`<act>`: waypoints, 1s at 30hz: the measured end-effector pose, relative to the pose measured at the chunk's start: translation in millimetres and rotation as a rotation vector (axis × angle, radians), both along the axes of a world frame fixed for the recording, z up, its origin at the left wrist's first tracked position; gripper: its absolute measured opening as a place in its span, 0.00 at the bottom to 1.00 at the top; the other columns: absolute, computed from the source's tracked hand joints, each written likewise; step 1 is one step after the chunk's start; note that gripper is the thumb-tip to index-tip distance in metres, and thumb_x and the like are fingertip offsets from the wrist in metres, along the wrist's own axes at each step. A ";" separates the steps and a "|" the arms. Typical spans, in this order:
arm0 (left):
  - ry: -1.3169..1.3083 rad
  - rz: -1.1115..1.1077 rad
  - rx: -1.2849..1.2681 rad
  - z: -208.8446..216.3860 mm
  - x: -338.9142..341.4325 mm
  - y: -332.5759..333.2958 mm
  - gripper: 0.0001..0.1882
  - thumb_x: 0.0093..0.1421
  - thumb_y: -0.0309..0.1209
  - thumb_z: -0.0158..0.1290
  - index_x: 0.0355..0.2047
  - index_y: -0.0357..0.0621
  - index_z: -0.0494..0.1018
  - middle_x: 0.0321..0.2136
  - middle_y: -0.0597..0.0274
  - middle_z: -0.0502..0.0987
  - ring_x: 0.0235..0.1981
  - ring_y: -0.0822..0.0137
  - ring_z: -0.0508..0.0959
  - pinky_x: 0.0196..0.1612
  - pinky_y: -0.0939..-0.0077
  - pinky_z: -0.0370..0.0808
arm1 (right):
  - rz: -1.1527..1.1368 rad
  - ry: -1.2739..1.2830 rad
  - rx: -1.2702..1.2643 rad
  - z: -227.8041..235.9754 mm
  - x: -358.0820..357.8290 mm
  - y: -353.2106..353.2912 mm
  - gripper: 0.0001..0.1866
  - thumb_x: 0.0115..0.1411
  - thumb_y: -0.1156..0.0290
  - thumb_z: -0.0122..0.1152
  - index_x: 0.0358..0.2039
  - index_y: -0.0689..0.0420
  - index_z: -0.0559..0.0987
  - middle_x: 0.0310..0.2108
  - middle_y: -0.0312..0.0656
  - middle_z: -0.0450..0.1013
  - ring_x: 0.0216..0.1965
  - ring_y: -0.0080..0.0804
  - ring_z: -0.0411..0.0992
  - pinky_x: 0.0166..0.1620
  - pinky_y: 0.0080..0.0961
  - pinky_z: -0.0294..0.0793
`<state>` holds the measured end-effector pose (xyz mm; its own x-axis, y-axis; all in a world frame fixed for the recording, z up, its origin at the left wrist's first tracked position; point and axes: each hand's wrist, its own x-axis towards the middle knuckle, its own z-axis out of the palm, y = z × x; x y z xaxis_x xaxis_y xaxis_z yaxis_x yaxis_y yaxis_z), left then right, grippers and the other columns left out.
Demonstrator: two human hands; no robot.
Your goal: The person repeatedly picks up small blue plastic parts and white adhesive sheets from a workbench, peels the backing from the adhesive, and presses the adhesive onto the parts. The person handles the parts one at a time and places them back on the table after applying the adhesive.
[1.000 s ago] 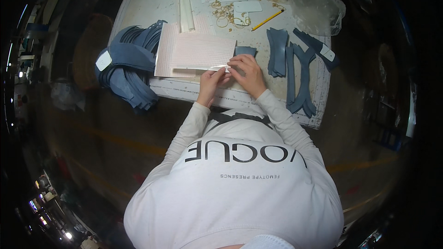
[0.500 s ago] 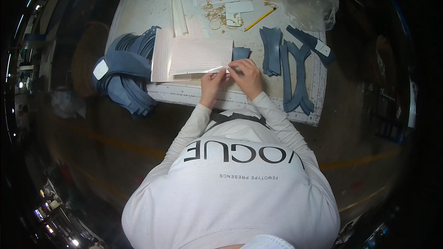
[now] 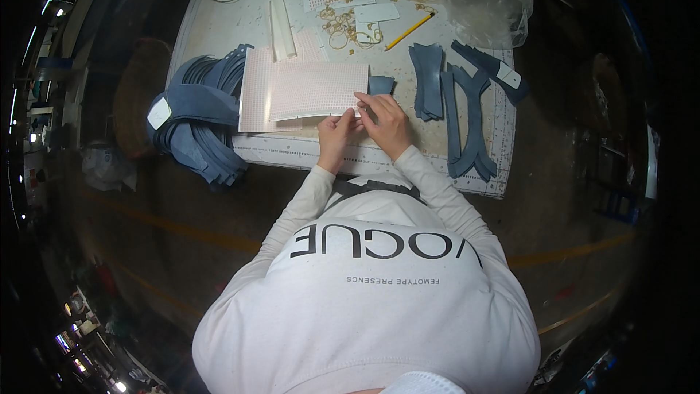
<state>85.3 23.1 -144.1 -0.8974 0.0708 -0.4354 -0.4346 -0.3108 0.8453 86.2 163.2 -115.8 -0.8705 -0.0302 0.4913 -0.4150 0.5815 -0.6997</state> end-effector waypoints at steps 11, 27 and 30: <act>0.060 0.026 -0.050 -4.2 1.6 6.0 0.11 0.64 0.33 0.53 0.35 0.34 0.74 0.31 0.60 0.80 0.30 0.73 0.79 0.34 0.83 0.77 | 0.082 -0.096 -0.219 -1.1 -3.3 -5.1 0.30 0.50 0.83 0.60 0.56 0.53 0.71 0.37 0.39 0.73 0.34 0.30 0.75 0.39 0.25 0.75; 0.137 0.127 -0.035 -5.3 5.7 11.6 0.10 0.64 0.33 0.53 0.35 0.36 0.72 0.28 0.62 0.79 0.27 0.77 0.77 0.31 0.85 0.74 | 0.090 -0.072 -0.149 -9.0 -5.1 -8.7 0.32 0.49 0.86 0.58 0.56 0.52 0.72 0.43 0.41 0.64 0.32 0.28 0.74 0.36 0.23 0.76; 0.115 0.112 -0.025 -7.9 5.0 10.0 0.10 0.64 0.33 0.53 0.34 0.37 0.72 0.29 0.62 0.79 0.28 0.77 0.77 0.31 0.85 0.74 | 0.084 -0.126 -0.206 -7.9 -5.1 -8.2 0.32 0.49 0.86 0.57 0.56 0.52 0.72 0.43 0.41 0.64 0.33 0.28 0.74 0.37 0.22 0.76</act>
